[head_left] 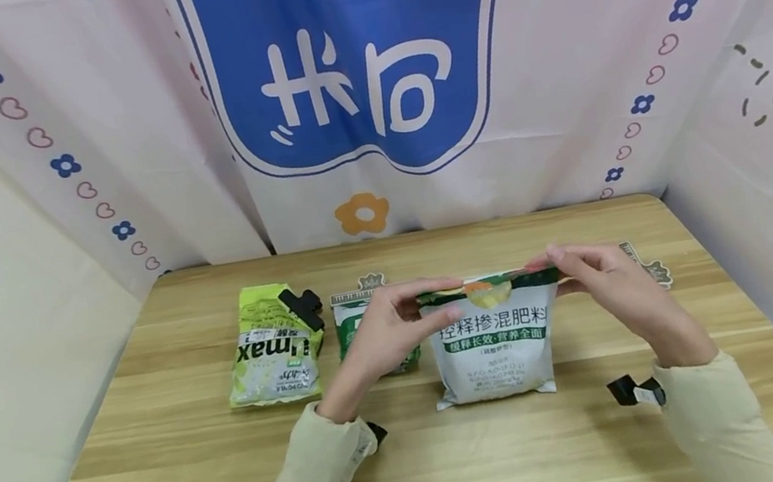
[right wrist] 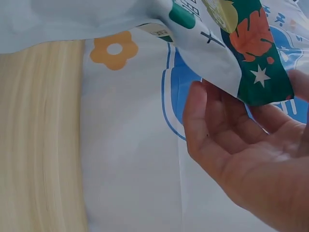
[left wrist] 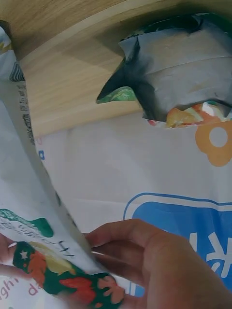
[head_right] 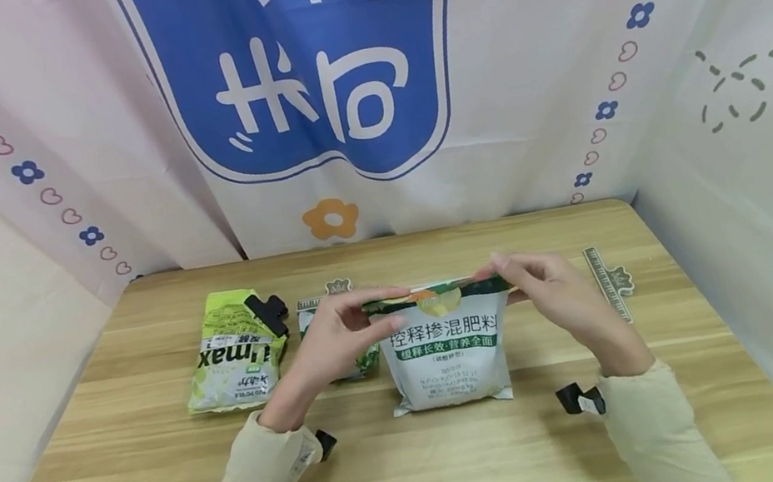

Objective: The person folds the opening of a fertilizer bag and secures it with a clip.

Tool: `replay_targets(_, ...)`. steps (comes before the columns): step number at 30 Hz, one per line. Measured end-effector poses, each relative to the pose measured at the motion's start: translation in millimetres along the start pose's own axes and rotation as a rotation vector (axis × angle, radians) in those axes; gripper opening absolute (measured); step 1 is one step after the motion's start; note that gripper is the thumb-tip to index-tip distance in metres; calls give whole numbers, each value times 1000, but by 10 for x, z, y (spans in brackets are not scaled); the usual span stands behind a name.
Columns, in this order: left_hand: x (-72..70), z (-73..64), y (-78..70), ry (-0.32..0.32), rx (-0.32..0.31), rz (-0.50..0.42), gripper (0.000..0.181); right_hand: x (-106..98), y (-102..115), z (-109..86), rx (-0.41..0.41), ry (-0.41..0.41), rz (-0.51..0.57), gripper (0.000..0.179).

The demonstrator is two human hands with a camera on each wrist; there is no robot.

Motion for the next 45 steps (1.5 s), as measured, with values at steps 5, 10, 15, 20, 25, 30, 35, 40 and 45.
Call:
replay_targets(5,-1,-25,-22,23,25,-10,28,-4,3,-39,23,17,25,36)
replay_targets(10,28,-32,-30,1,-8,25,25,0,-26,-40,29,15,19,34)
replay_targets(15,58,-40,-51,-28,-17,78,21,3,-20,-53,32,0,-30,32)
replay_targets(20,84,-48,-63,-72,-30,111,19,-1,2,-65,22,0,-29,27)
replay_targets(25,98,-61,-60,-111,-13,103,24,5,27,-71,-10,10,-16,20)
replay_targets(30,113,-59,-45,-148,24,77,33,2,15,-71,-46,16,17,14)
replay_targets(35,145,-62,9,-171,13,35,31,-4,-2,-69,-77,21,26,12)
replay_targets(40,200,-90,116,-160,-103,-31,28,1,0,-71,-111,28,11,14)
replay_targets(45,243,-96,170,-160,-115,-65,25,6,9,-78,-127,42,27,16)
Point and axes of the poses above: each hand's wrist, its own z-axis towards the middle knuckle, its own x-axis out of the palm, y = z × x, the point moved 4 cm from there along z, towards the middle knuckle, and after that the axes turned 4 degrees about -y, right-handed, at the moved point
